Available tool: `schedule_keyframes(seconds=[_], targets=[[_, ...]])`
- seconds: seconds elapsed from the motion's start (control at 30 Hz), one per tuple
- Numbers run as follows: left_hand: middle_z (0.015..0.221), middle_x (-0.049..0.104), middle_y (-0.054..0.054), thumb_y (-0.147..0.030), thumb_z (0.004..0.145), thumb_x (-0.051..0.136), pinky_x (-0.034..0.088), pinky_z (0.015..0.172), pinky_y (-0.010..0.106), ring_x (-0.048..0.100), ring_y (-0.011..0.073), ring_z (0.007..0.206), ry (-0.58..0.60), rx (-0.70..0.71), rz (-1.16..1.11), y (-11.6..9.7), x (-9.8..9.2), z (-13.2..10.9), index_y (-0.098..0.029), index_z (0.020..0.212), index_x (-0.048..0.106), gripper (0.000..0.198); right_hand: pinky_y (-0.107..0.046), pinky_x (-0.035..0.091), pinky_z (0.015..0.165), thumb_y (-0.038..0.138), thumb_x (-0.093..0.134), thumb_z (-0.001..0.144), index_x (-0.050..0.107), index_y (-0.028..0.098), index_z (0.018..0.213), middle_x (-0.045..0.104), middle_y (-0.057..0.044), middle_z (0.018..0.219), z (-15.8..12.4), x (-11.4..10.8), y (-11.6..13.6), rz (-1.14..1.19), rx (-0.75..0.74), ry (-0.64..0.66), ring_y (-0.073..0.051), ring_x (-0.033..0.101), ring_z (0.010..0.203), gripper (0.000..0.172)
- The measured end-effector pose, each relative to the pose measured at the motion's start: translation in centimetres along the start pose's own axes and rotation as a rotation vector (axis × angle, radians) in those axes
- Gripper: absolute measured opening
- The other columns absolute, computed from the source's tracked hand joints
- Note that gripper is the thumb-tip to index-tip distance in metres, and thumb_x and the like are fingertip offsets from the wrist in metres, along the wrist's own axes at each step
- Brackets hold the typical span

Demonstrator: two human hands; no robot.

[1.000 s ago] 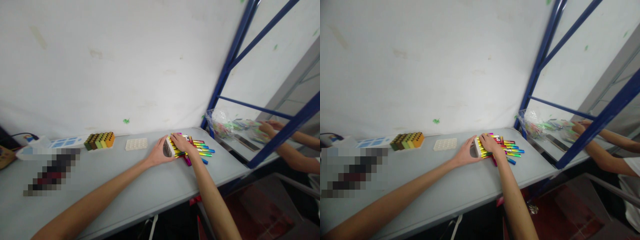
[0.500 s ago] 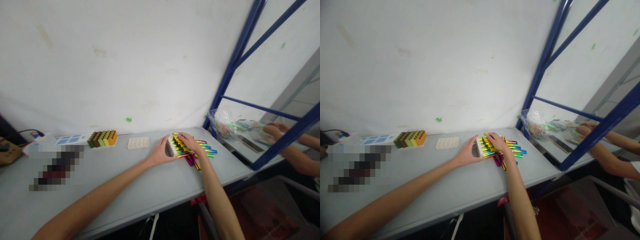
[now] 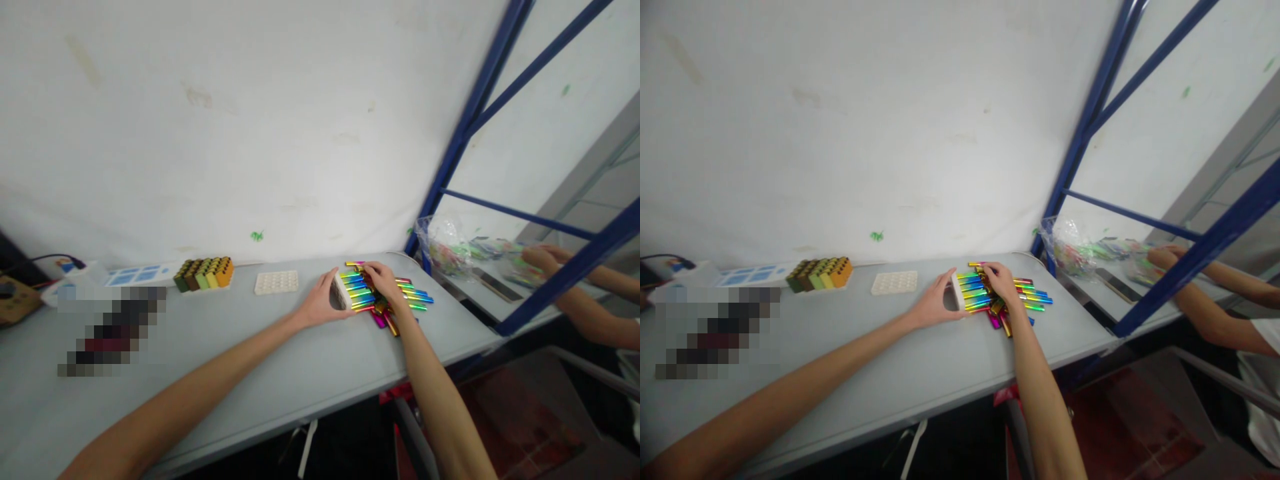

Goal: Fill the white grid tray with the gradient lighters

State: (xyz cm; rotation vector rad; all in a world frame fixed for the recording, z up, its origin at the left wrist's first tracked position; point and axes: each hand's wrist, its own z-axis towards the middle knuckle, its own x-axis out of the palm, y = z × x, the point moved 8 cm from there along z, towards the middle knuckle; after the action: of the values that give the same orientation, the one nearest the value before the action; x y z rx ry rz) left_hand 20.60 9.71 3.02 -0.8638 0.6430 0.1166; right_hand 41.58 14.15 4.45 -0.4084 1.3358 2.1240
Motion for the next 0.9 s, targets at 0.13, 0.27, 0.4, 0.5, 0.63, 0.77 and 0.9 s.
schedule_keyframes(seconds=[0.13, 0.27, 0.4, 0.5, 0.63, 0.77, 0.9], targets=[[0.150, 0.042, 0.017, -0.056, 0.061, 0.087, 0.037, 0.117, 0.050, 0.043, 0.0358, 0.138, -0.010, -0.022, 0.008, 0.0, -0.2, 0.0, -0.020, 0.154, 0.027, 0.117, -0.037, 0.051, 0.089, 0.035, 0.051, 0.088, 0.076, 0.018, 0.093, 0.076, -0.009, 0.099, 0.0, -0.1, -0.2, -0.008, -0.011, 0.000, -0.024, 0.068, 0.093, 0.031], [0.149, 0.043, 0.017, -0.056, 0.061, 0.087, 0.037, 0.117, 0.050, 0.044, 0.0349, 0.138, -0.010, -0.030, 0.006, -0.1, -0.2, -0.1, -0.021, 0.155, 0.027, 0.117, -0.034, 0.050, 0.081, 0.034, 0.050, 0.090, 0.077, 0.017, 0.092, 0.076, -0.008, 0.092, -0.1, 0.0, -0.1, -0.092, -0.013, 0.020, -0.023, 0.068, 0.085, 0.032], [0.150, 0.042, 0.016, -0.056, 0.062, 0.087, 0.038, 0.116, 0.049, 0.044, 0.0347, 0.138, -0.009, -0.025, 0.012, -0.1, -0.1, -0.1, -0.022, 0.155, 0.026, 0.116, -0.032, 0.049, 0.079, 0.032, 0.049, 0.092, 0.076, 0.017, 0.093, 0.076, -0.008, 0.090, -0.2, 0.1, 0.5, -0.167, -0.019, 0.038, -0.022, 0.068, 0.082, 0.032], [0.150, 0.042, 0.017, -0.054, 0.062, 0.087, 0.038, 0.116, 0.050, 0.045, 0.0351, 0.138, -0.007, -0.027, 0.021, -0.1, -0.1, 0.0, -0.021, 0.155, 0.026, 0.117, -0.033, 0.049, 0.083, 0.032, 0.047, 0.094, 0.076, 0.017, 0.095, 0.076, -0.009, 0.094, -0.3, 0.0, 1.3, -0.227, -0.046, 0.043, -0.022, 0.067, 0.086, 0.032], [0.150, 0.042, 0.016, -0.053, 0.062, 0.087, 0.037, 0.117, 0.050, 0.044, 0.0350, 0.137, -0.016, -0.017, 0.027, -0.3, -0.2, -0.1, -0.021, 0.155, 0.024, 0.116, -0.037, 0.047, 0.097, 0.033, 0.043, 0.099, 0.074, 0.018, 0.104, 0.074, -0.011, 0.110, -0.7, 0.3, 3.3, -0.220, -0.101, 0.043, -0.024, 0.066, 0.104, 0.035], [0.150, 0.041, 0.016, -0.053, 0.064, 0.086, 0.036, 0.117, 0.049, 0.043, 0.0343, 0.138, -0.014, -0.002, 0.032, -0.4, -0.2, -0.2, -0.021, 0.156, 0.023, 0.116, -0.037, 0.041, 0.109, 0.031, 0.040, 0.101, 0.069, 0.017, 0.119, 0.069, -0.011, 0.125, -1.4, 3.0, 5.9, -0.189, -0.196, 0.191, -0.022, 0.061, 0.119, 0.036], [0.151, 0.041, 0.018, -0.052, 0.065, 0.086, 0.034, 0.119, 0.050, 0.040, 0.0351, 0.141, -0.017, 0.004, 0.039, -0.6, -0.2, -0.1, -0.019, 0.156, 0.022, 0.117, -0.040, 0.039, 0.111, 0.028, 0.039, 0.102, 0.064, 0.014, 0.128, 0.066, -0.014, 0.128, -2.3, 5.8, 7.4, -0.379, -0.297, 0.323, -0.024, 0.056, 0.123, 0.038]])
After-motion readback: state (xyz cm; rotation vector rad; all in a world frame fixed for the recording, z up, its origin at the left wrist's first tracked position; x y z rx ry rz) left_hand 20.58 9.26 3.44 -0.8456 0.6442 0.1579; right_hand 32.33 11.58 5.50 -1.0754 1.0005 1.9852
